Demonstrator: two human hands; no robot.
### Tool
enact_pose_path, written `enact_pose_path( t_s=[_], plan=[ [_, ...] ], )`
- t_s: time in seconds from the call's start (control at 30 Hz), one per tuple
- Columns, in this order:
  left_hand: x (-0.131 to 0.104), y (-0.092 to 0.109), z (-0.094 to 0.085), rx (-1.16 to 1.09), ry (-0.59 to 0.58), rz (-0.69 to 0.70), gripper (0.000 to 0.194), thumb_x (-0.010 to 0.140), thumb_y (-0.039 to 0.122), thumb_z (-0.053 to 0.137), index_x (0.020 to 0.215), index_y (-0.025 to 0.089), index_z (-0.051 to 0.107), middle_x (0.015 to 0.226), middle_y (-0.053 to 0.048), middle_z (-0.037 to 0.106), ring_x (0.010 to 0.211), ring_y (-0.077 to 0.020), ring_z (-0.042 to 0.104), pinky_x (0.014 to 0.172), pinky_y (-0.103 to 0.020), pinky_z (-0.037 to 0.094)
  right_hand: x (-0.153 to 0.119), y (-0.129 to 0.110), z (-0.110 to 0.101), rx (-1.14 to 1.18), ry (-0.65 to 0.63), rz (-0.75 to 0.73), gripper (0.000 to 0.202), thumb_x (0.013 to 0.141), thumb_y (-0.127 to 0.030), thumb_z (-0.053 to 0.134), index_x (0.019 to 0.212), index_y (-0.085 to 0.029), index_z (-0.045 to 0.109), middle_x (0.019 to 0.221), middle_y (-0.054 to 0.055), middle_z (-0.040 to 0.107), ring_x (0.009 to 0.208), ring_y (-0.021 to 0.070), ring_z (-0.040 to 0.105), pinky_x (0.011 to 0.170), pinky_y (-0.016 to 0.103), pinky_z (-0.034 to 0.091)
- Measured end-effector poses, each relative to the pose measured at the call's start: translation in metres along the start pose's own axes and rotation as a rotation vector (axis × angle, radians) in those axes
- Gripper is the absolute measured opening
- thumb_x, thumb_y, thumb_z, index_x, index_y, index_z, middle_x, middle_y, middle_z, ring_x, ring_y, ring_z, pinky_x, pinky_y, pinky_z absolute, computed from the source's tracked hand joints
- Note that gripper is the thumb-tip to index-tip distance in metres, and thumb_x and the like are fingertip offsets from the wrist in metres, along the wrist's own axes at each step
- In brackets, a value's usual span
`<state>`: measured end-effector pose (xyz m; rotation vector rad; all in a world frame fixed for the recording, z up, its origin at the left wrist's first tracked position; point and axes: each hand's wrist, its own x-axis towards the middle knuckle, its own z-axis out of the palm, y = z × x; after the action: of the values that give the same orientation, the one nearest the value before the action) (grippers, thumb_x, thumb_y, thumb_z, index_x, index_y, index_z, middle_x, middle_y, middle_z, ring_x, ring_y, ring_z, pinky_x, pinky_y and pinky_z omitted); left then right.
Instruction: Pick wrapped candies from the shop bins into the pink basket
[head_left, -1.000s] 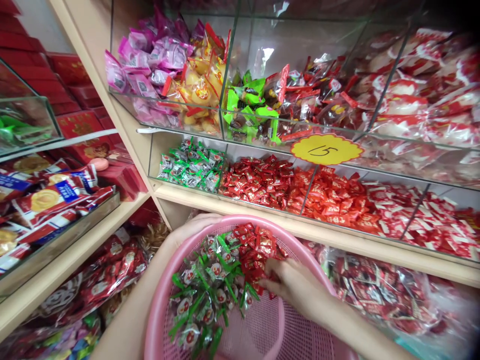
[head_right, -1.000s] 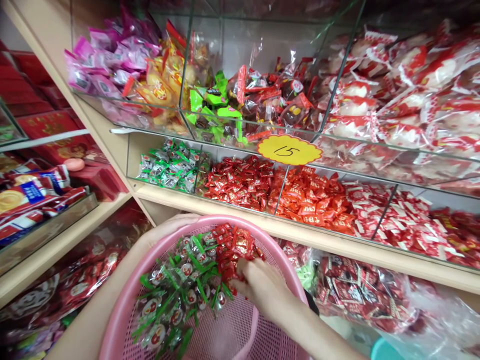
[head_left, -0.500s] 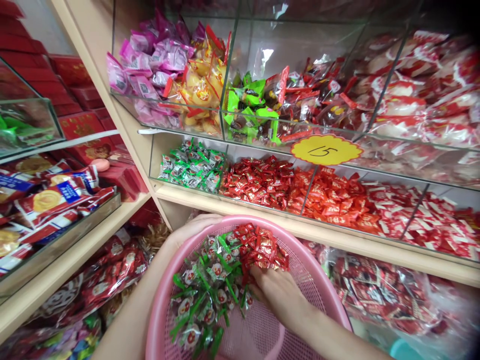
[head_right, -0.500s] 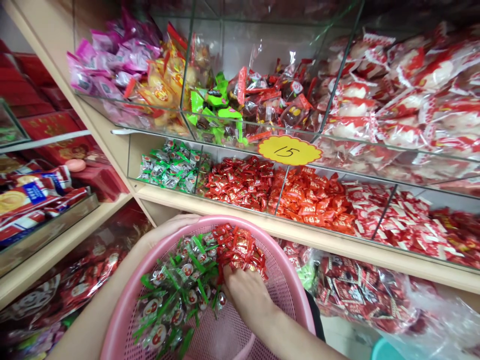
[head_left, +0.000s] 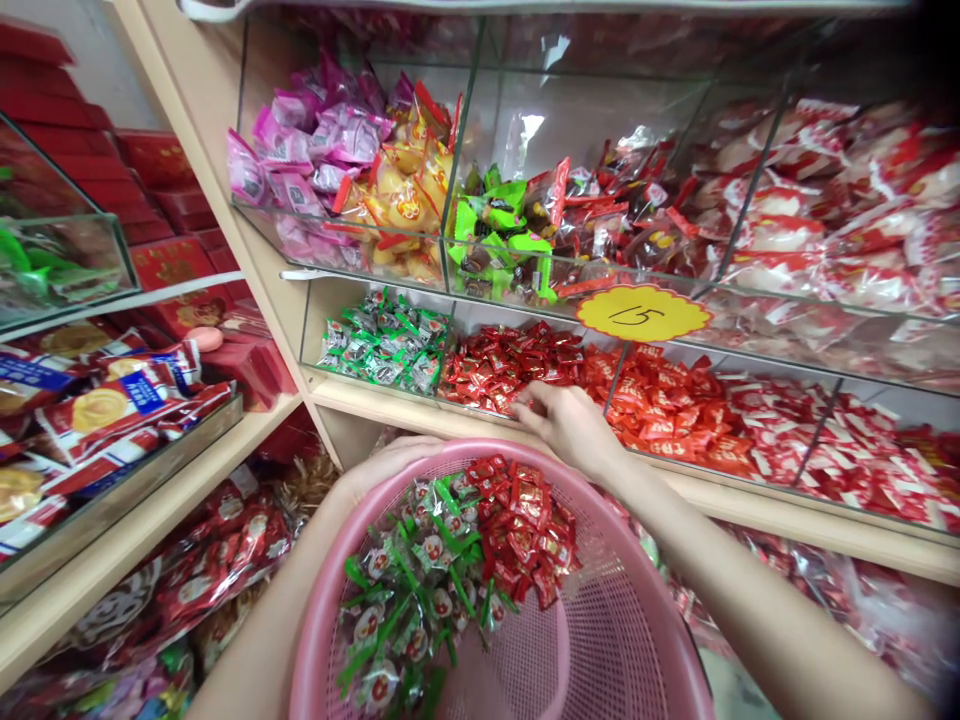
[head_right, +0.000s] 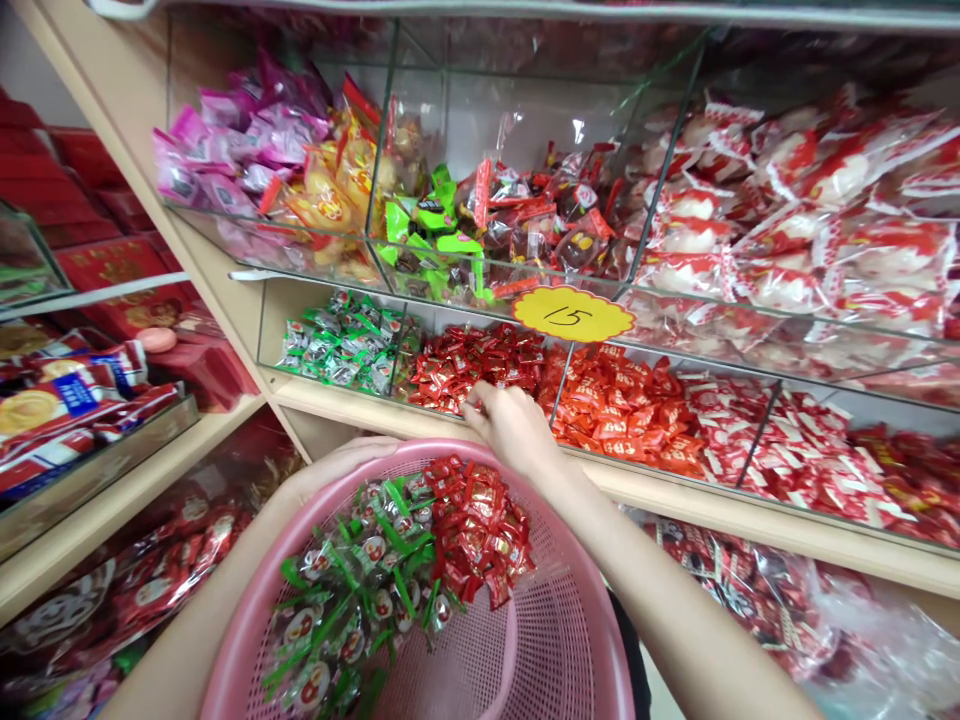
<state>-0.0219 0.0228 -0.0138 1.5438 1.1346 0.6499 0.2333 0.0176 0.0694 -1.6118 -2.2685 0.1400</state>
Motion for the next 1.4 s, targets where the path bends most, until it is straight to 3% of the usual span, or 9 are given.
enact_pose_path(
  t_s=[0.13,0.3,0.5,0.9,1.1,1.27,1.4],
  plan=[
    [0.002,-0.002,0.0,0.005,0.003,-0.026,0.035,0.074,0.04,0.056,0.102,0.021,0.066,0.12,-0.002,0.061,0.117,-0.0215,0.049,0.107,-0.033,0.029,0.043,0.015,0.014,-0.06,-0.056,0.097,0.02,0.082,-0.036,0.049,0.083,-0.02,0.062,0.076,0.004,0.065,0.069,0.0154,0.058,0.058,0.023,0.034],
    [0.001,0.003,0.001,-0.007,-0.005,-0.036,0.034,0.075,0.04,0.056,0.101,0.022,0.067,0.117,-0.001,0.063,0.115,-0.0207,0.051,0.104,-0.031,0.032,0.064,0.022,0.037,-0.139,-0.128,0.157,0.036,0.073,-0.052,0.058,0.089,-0.021,0.061,0.089,0.008,0.065,0.08,0.02,0.059,0.059,0.025,0.037],
    [-0.003,0.015,0.003,-0.011,0.005,-0.04,0.029,0.071,0.04,0.058,0.092,0.024,0.07,0.111,0.001,0.066,0.114,-0.0217,0.052,0.1,-0.028,0.038,0.066,0.029,0.046,-0.141,-0.161,0.161,0.034,0.07,-0.049,0.062,0.09,-0.021,0.06,0.087,0.006,0.065,0.079,0.0192,0.059,0.057,0.024,0.037],
    [0.002,0.0,0.0,0.01,0.003,-0.031,0.03,0.074,0.037,0.057,0.098,0.024,0.069,0.121,0.002,0.06,0.118,-0.0212,0.048,0.106,-0.027,0.031,0.066,0.03,0.049,-0.021,-0.113,0.154,0.023,0.068,-0.036,0.06,0.084,-0.02,0.06,0.082,0.003,0.065,0.072,0.014,0.056,0.056,0.021,0.034],
    [0.002,0.006,0.003,-0.038,0.031,-0.073,0.031,0.071,0.036,0.06,0.095,0.02,0.069,0.114,0.0,0.065,0.118,-0.0233,0.048,0.106,-0.031,0.029,0.067,0.032,0.051,0.066,-0.079,0.128,0.021,0.067,-0.037,0.06,0.078,-0.019,0.058,0.073,0.002,0.063,0.066,0.0128,0.053,0.053,0.021,0.032],
    [0.002,-0.003,0.002,-0.074,0.091,-0.094,0.035,0.072,0.033,0.062,0.101,0.014,0.067,0.118,-0.004,0.062,0.126,-0.0278,0.037,0.109,-0.039,0.02,0.07,0.037,0.057,0.137,-0.103,0.093,0.024,0.067,-0.042,0.061,0.074,-0.019,0.057,0.065,-0.001,0.06,0.059,0.0109,0.051,0.05,0.02,0.031],
    [0.003,-0.008,-0.001,-0.132,0.109,-0.077,0.033,0.071,0.029,0.064,0.099,0.012,0.067,0.116,-0.005,0.063,0.125,-0.0288,0.037,0.109,-0.041,0.018,0.071,0.04,0.06,0.13,-0.113,0.103,0.019,0.065,-0.036,0.063,0.066,-0.018,0.057,0.06,-0.001,0.058,0.056,0.0107,0.048,0.048,0.021,0.029]
  ],
)
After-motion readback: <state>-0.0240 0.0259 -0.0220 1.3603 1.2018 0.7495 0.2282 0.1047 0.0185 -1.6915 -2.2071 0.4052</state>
